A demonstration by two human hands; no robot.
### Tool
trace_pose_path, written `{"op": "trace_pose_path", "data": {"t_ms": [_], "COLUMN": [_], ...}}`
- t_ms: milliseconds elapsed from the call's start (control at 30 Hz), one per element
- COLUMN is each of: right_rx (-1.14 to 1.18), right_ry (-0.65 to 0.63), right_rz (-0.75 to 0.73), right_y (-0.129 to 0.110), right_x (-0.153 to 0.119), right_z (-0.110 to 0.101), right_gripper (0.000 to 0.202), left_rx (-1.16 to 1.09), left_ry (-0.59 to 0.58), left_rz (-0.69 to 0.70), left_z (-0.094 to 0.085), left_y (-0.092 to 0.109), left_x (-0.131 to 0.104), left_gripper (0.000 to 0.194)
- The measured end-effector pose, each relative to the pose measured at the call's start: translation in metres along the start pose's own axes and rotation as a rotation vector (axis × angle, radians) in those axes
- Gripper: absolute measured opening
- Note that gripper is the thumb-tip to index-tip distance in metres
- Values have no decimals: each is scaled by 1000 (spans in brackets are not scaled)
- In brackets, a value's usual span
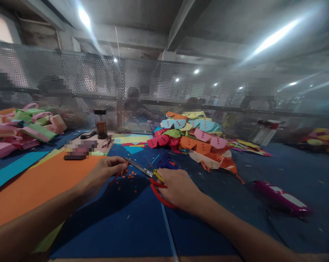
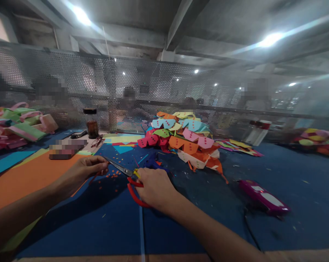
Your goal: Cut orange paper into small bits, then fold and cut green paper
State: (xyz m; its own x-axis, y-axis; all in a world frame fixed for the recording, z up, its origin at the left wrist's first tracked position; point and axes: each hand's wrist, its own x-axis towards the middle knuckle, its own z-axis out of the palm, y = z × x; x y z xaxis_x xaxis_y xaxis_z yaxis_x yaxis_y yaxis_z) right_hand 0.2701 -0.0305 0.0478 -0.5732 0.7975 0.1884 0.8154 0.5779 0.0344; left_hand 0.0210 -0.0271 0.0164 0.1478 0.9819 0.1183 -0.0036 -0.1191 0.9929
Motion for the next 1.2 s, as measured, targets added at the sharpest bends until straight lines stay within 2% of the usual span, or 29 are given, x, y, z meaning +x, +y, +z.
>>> {"op": "trace_pose_path", "data": {"t_ms": [200, 433, 667, 967, 1200], "right_rx": [-42, -62, -37, -27, 0], "right_ry": [74, 64, 60, 63, 48], "right_rz": [-6, -10, -36, -18, -17], "right_y": [1, 2, 2, 1, 0], "right_x": [-1, -1, -1, -1, -2], "right_z": [1, 4, 6, 3, 3], "right_gripper": [22, 26, 24, 21, 18], "left_rx": [-15, 4, 21, 31, 7], "left_ry": [27, 44, 6, 69, 54], "left_rz": [8, 0, 45, 28, 45], "left_z": [0, -1, -1, -1, -2], "left_y": [2, 3, 2, 4, 0], "left_x": [0, 0, 0, 0, 2], "left_gripper": [21, 21, 18, 21, 17]}}
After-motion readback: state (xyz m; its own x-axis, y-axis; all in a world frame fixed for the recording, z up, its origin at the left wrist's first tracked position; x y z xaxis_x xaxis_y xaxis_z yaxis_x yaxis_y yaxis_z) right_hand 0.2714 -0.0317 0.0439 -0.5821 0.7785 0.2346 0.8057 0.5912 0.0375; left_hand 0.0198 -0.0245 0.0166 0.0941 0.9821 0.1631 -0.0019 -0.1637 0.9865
